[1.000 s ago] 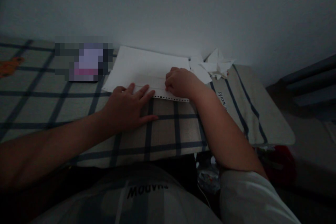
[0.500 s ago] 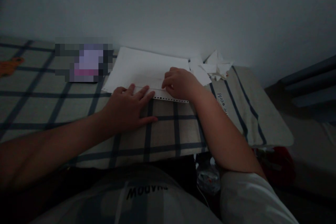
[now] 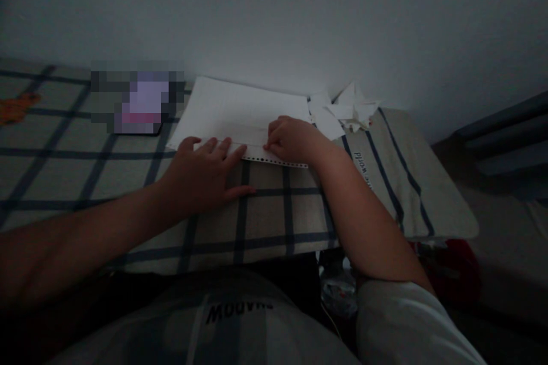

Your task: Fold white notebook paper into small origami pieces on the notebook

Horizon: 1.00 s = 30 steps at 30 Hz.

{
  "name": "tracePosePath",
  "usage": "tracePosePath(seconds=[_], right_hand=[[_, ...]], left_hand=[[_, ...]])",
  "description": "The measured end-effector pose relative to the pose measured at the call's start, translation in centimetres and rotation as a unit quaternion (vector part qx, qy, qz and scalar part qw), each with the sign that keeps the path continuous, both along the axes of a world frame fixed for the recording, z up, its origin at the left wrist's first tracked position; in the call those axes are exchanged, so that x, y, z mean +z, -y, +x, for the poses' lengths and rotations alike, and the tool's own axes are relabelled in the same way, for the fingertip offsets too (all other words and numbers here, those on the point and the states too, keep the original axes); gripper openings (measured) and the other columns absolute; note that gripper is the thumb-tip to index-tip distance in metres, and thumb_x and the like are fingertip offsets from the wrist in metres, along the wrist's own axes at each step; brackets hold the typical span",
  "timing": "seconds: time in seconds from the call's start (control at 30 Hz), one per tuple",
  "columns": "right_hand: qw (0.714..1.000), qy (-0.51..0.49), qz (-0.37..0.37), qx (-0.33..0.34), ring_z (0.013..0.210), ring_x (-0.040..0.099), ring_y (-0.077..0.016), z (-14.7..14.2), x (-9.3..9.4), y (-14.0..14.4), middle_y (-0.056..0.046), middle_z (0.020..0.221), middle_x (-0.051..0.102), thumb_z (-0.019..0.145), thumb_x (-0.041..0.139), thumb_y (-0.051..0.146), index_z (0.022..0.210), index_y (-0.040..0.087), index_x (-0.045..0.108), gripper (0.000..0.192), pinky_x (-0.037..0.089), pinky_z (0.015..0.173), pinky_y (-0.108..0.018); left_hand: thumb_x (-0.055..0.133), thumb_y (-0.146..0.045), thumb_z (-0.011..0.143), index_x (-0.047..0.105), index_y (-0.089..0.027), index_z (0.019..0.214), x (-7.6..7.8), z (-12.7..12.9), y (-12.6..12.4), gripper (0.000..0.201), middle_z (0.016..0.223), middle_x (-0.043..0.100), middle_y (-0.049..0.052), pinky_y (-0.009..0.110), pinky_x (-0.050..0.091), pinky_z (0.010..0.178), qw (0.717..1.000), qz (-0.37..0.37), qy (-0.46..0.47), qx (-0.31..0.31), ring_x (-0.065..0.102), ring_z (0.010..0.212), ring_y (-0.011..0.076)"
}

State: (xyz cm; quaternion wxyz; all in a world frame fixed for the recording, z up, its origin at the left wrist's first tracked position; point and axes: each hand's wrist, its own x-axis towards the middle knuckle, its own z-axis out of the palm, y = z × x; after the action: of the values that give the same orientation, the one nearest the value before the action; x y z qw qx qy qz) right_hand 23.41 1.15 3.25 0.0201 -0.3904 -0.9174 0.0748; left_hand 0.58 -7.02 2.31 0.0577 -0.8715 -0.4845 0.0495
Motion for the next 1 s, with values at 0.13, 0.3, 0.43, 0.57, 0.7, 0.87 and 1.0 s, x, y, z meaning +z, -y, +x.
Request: tracePosePath(seconds=[0.13, 0.3, 0.43, 0.57, 0.7, 0.87, 1.0], right_hand=[[1.0, -0.006, -0.006, -0.002, 0.096, 0.064, -0.0226, 0.0, 0.0, 0.0, -0.009, 0.097, 0.077, 0.095, 0.057, 0.023, 0.087, 0.017, 0.082, 0.027, 0.048, 0.09, -0.037], [1.0, -0.003, -0.01, -0.009, 0.095, 0.065, -0.023, -0.1, 0.1, 0.0, -0.009, 0.098, 0.076, 0.095, 0.058, 0.023, 0.085, 0.017, 0.082, 0.026, 0.048, 0.089, -0.038], [1.0, -0.004, -0.013, -0.008, 0.093, 0.065, -0.023, 0.0, 0.0, -0.2, -0.009, 0.098, 0.076, 0.095, 0.058, 0.024, 0.084, 0.017, 0.081, 0.026, 0.048, 0.088, -0.039], [1.0, -0.003, -0.009, -0.003, 0.092, 0.065, -0.023, 0.0, -0.2, -0.2, -0.01, 0.096, 0.076, 0.094, 0.059, 0.023, 0.083, 0.016, 0.081, 0.026, 0.048, 0.088, -0.039], [1.0, -0.008, -0.012, -0.003, 0.093, 0.065, -0.0227, -0.1, -0.1, -0.1, -0.01, 0.096, 0.076, 0.094, 0.059, 0.023, 0.084, 0.016, 0.081, 0.025, 0.048, 0.09, -0.038], [1.0, -0.008, -0.014, 0.0, 0.098, 0.065, -0.0235, -0.2, 0.1, -0.1, -0.011, 0.097, 0.077, 0.095, 0.057, 0.022, 0.086, 0.016, 0.081, 0.026, 0.048, 0.093, -0.038], [1.0, -0.006, -0.007, 0.012, 0.097, 0.066, -0.0229, -0.2, 0.2, 0.0, -0.011, 0.097, 0.077, 0.094, 0.055, 0.021, 0.087, 0.015, 0.082, 0.028, 0.048, 0.093, -0.037]], left_hand=[[0.042, -0.082, 0.094, 0.048, -0.012, 0.156, 0.2, 0.0, 0.0, 0.093, 0.151, 0.055, 0.029, 0.058, 0.03, 0.112, 1.0, 0.012, -0.018, 0.019, 0.056, 0.137, 0.0425], [0.048, -0.084, 0.09, 0.059, -0.017, 0.146, 0.3, 0.0, 0.0, 0.088, 0.131, 0.071, 0.023, 0.056, 0.029, 0.11, 0.998, 0.04, -0.024, 0.034, 0.061, 0.126, 0.0414], [0.052, -0.084, 0.088, 0.062, -0.015, 0.143, 0.2, -0.1, 0.2, 0.088, 0.117, 0.075, 0.022, 0.058, 0.029, 0.109, 0.997, 0.053, -0.02, 0.05, 0.063, 0.119, 0.0437], [0.056, -0.079, 0.09, 0.062, -0.013, 0.143, -0.1, -0.1, 0.9, 0.085, 0.119, 0.074, 0.023, 0.058, 0.027, 0.112, 0.997, 0.063, 0.002, 0.052, 0.061, 0.124, 0.0439], [0.057, -0.064, 0.097, 0.061, -0.007, 0.143, -0.4, -0.1, 1.9, 0.073, 0.13, 0.069, 0.027, 0.056, 0.036, 0.107, 0.996, 0.091, 0.015, 0.01, 0.061, 0.123, 0.0426], [0.053, -0.063, 0.1, 0.06, -0.006, 0.143, -1.4, -0.3, 0.9, 0.072, 0.149, 0.058, 0.024, 0.051, 0.043, 0.103, 0.986, 0.114, 0.06, -0.106, 0.058, 0.127, 0.0394], [0.049, -0.063, 0.101, 0.062, -0.006, 0.139, -1.9, -0.6, -0.7, 0.07, 0.138, 0.066, 0.021, 0.047, 0.045, 0.101, 0.987, 0.088, 0.079, -0.112, 0.061, 0.122, 0.0355]])
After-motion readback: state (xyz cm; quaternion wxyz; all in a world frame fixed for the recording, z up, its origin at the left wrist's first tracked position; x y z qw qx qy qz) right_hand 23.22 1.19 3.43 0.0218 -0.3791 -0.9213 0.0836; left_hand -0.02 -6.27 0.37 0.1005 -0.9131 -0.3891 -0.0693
